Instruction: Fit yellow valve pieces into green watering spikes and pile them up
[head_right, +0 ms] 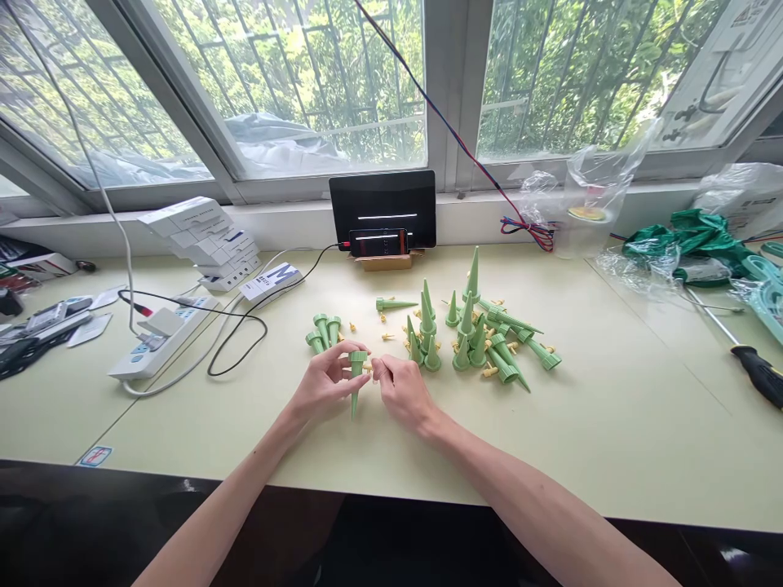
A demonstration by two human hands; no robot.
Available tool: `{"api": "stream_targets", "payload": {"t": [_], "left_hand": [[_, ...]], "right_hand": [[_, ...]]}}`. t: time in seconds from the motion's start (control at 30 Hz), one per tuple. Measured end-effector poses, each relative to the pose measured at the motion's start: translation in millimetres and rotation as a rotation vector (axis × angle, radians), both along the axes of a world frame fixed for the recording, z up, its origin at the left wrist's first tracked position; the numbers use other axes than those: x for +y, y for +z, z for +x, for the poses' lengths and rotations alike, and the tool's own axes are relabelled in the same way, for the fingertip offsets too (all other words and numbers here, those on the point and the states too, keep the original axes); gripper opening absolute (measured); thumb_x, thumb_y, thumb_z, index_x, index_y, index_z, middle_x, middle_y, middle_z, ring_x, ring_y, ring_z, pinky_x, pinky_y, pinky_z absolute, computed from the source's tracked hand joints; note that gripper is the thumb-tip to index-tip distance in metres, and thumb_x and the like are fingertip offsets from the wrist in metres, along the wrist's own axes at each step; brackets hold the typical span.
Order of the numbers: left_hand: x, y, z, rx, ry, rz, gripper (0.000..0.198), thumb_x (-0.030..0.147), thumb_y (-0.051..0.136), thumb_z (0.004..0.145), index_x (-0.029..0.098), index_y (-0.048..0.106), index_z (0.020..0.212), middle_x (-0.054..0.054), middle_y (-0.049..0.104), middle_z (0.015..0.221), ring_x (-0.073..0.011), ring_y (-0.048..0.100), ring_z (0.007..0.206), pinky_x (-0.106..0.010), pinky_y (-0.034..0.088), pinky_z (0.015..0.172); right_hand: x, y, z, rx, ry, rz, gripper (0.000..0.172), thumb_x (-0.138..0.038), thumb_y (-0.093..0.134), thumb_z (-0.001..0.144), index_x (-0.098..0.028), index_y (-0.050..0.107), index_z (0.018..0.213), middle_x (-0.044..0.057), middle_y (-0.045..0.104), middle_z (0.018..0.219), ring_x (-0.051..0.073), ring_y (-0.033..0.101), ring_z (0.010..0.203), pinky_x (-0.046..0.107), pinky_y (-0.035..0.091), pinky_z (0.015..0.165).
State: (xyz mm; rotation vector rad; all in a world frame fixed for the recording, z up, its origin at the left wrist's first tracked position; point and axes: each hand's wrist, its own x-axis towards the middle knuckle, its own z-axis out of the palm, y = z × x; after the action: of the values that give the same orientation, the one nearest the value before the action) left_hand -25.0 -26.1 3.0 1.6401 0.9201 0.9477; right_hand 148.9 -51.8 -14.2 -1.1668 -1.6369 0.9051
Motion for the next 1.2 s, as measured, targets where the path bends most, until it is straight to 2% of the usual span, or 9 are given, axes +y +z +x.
{"api": "stream_targets", "payload": {"t": [0.1, 0.2, 0.27, 0.37, 0.57, 1.2], "left_hand": [[1.0, -0.2, -0.2, -0.021, 0.011, -0.014, 0.027, 0.025, 0.074, 0.078, 0.019, 0.060, 0.100, -0.006, 0.056, 0.111, -0.0128, 0.062, 0.082, -0.020, 0.052, 0.058], [2.1, -0.9, -1.2, -0.031, 0.018, -0.040, 0.027, 0.026, 0.073, 0.078, 0.019, 0.059, 0.100, -0.007, 0.055, 0.114, -0.0117, 0.061, 0.077, -0.017, 0.047, 0.049], [2.7, -1.5, -1.9, -0.036, 0.018, -0.054, 0.027, 0.027, 0.073, 0.078, 0.019, 0.058, 0.100, -0.007, 0.054, 0.116, -0.0110, 0.060, 0.075, -0.016, 0.043, 0.044], [2.6, -1.4, -1.8, -0.037, 0.014, -0.055, 0.028, 0.026, 0.073, 0.078, 0.019, 0.058, 0.100, -0.007, 0.054, 0.117, -0.0112, 0.060, 0.076, -0.016, 0.044, 0.045], [-0.3, 1.3, 1.0, -0.018, 0.014, -0.029, 0.028, 0.025, 0.074, 0.078, 0.019, 0.059, 0.101, -0.006, 0.055, 0.111, -0.0120, 0.059, 0.081, -0.019, 0.050, 0.056], [-0.9, -1.4, 0.1, 0.054, 0.004, 0.061, 0.027, 0.026, 0.073, 0.079, 0.019, 0.062, 0.102, -0.007, 0.057, 0.110, -0.0133, 0.060, 0.082, -0.021, 0.052, 0.057]], "right_hand": [[-0.9, 2.0, -0.8, 0.060, 0.013, -0.017, 0.034, -0.036, 0.041, 0.099, -0.019, 0.051, 0.072, -0.002, 0.050, 0.062, 0.012, 0.041, 0.053, 0.026, 0.031, 0.052], [-1.7, 3.5, -1.3, 0.111, 0.028, -0.009, 0.021, -0.035, 0.047, 0.097, -0.019, 0.059, 0.088, 0.000, 0.058, 0.074, 0.012, 0.045, 0.056, 0.026, 0.036, 0.054], [-1.8, 3.8, -1.1, 0.126, 0.038, -0.011, 0.019, -0.035, 0.049, 0.096, -0.019, 0.060, 0.093, 0.002, 0.060, 0.079, 0.013, 0.048, 0.058, 0.026, 0.038, 0.054], [-1.6, 3.5, -0.2, 0.129, 0.034, -0.021, 0.020, -0.035, 0.049, 0.095, -0.019, 0.059, 0.090, 0.001, 0.057, 0.073, 0.014, 0.048, 0.057, 0.026, 0.038, 0.054], [-0.8, 3.1, 1.9, 0.082, 0.035, -0.030, 0.019, -0.032, 0.048, 0.094, -0.019, 0.057, 0.084, -0.002, 0.050, 0.065, 0.013, 0.041, 0.054, 0.026, 0.033, 0.052], [-1.4, 3.0, 2.8, -0.006, 0.008, -0.007, 0.035, -0.032, 0.043, 0.097, -0.020, 0.044, 0.064, -0.004, 0.041, 0.056, 0.012, 0.034, 0.052, 0.027, 0.026, 0.052]]}}
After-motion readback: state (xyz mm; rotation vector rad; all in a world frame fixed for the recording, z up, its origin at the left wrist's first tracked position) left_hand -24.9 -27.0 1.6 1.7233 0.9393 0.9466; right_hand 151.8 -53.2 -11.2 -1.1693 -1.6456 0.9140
